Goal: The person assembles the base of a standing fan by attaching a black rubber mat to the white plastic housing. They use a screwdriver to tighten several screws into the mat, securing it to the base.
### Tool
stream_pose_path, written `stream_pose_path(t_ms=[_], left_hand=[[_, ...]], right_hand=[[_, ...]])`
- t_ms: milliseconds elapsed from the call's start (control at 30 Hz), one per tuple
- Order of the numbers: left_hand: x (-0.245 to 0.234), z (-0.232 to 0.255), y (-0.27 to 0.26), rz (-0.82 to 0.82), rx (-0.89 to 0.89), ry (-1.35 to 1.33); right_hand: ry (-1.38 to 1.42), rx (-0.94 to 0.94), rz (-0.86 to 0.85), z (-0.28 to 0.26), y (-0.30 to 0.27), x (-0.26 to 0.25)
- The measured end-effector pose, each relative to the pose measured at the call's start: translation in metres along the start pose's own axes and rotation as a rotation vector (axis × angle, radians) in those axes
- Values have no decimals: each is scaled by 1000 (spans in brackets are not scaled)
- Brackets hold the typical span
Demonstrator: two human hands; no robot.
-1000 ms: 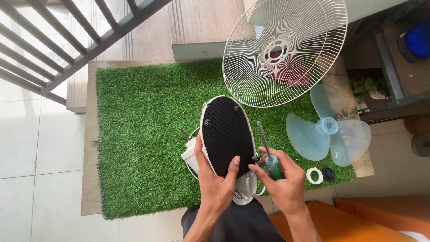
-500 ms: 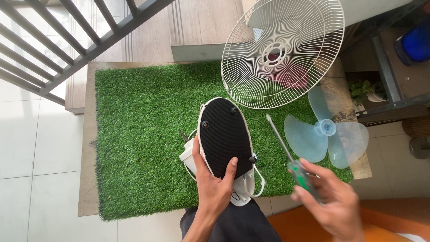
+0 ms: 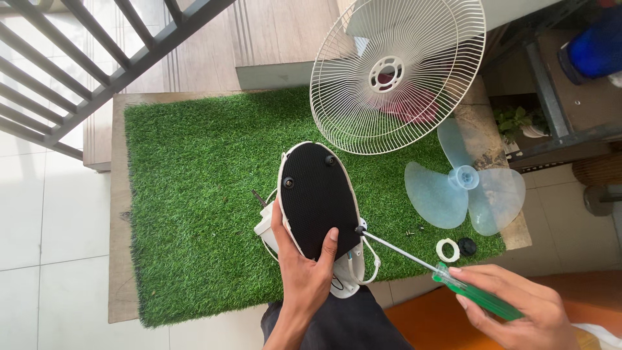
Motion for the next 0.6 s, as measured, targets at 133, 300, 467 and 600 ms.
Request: stream_pose_path(t_ms=[133, 300, 467, 600], left_hand=[[1, 0, -1, -6, 5, -29], [2, -4, -1, -11, -31, -63], [4, 2, 0, -3, 21, -62], [4, 0, 2, -1, 16, -93]], right_hand=[[-62, -41, -36, -7, 6, -2], [-396, -83, -148, -23, 17, -14], [-548, -111, -80, -67, 34, -31], [-438, -114, -40, -94, 46, -34]])
Point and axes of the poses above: each hand's wrist, its own y-axis towards the middle knuckle, its own x-axis out of the palm, z = x × y, the point moved 10 cm from there along y, towards the middle knuckle, and after that the axes turned 9 degrees about -z, right-handed, at the moved point
